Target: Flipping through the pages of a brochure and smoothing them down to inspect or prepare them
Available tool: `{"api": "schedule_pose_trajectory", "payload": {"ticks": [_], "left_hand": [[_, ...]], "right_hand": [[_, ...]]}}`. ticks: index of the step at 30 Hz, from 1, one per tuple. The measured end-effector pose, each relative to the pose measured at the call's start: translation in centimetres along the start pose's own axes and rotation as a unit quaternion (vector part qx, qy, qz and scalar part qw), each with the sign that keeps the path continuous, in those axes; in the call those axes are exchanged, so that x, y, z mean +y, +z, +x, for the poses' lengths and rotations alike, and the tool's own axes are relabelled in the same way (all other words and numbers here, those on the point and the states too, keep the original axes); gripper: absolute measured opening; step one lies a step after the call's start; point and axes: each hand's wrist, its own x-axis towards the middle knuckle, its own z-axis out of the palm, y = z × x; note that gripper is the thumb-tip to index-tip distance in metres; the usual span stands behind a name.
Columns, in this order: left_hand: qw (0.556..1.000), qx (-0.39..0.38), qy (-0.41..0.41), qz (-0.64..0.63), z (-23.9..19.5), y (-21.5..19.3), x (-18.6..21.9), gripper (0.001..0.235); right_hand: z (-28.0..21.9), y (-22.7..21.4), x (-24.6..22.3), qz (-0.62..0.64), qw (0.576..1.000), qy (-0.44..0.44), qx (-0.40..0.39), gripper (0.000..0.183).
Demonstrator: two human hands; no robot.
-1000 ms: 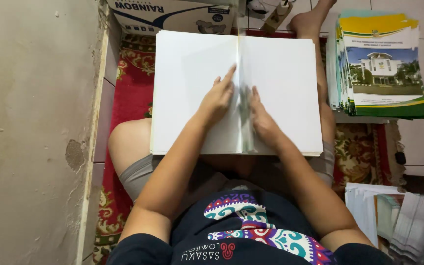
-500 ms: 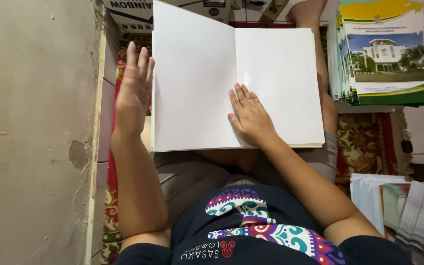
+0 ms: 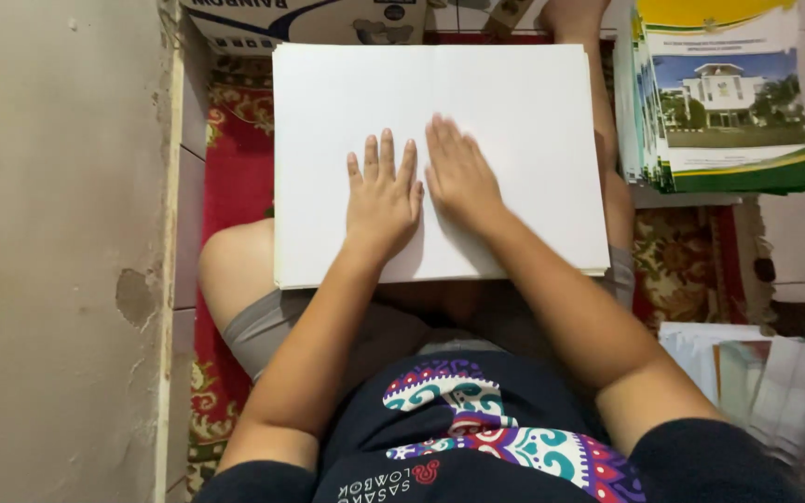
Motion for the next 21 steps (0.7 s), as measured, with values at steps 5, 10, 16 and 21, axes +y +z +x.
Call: {"api": "schedule_pose_trajectory", "payload": {"ticks": [5,10,16,21], "left_hand": [[1.0,-0.012,-0.017,-0.015,0.1,-0.2,0.2,0.062],[0.999,0.011,-0.035,-0.032,0.5,0.7,-0.1,0.06],[0.998,-0.03,-0.041,-0.048,0.0,-0.3,0.3,0.061],[1.0,0.024,-0.007,0.008,-0.2,1.3,-0.1,0.061]], "right_hand": [[7.9,-5.8,-0.8,0.046,0.992,0.089,-0.077,0.062],[6.7,-4.0,-0.2,0.021,0.995,0.074,-0.058,0.062],[-2.1,1.0,-1.0,-0.052,0.996,-0.01,0.071,0.063],[2.2,-1.0,-1.1,0.001,0.997,0.064,-0.043,0.067]]}}
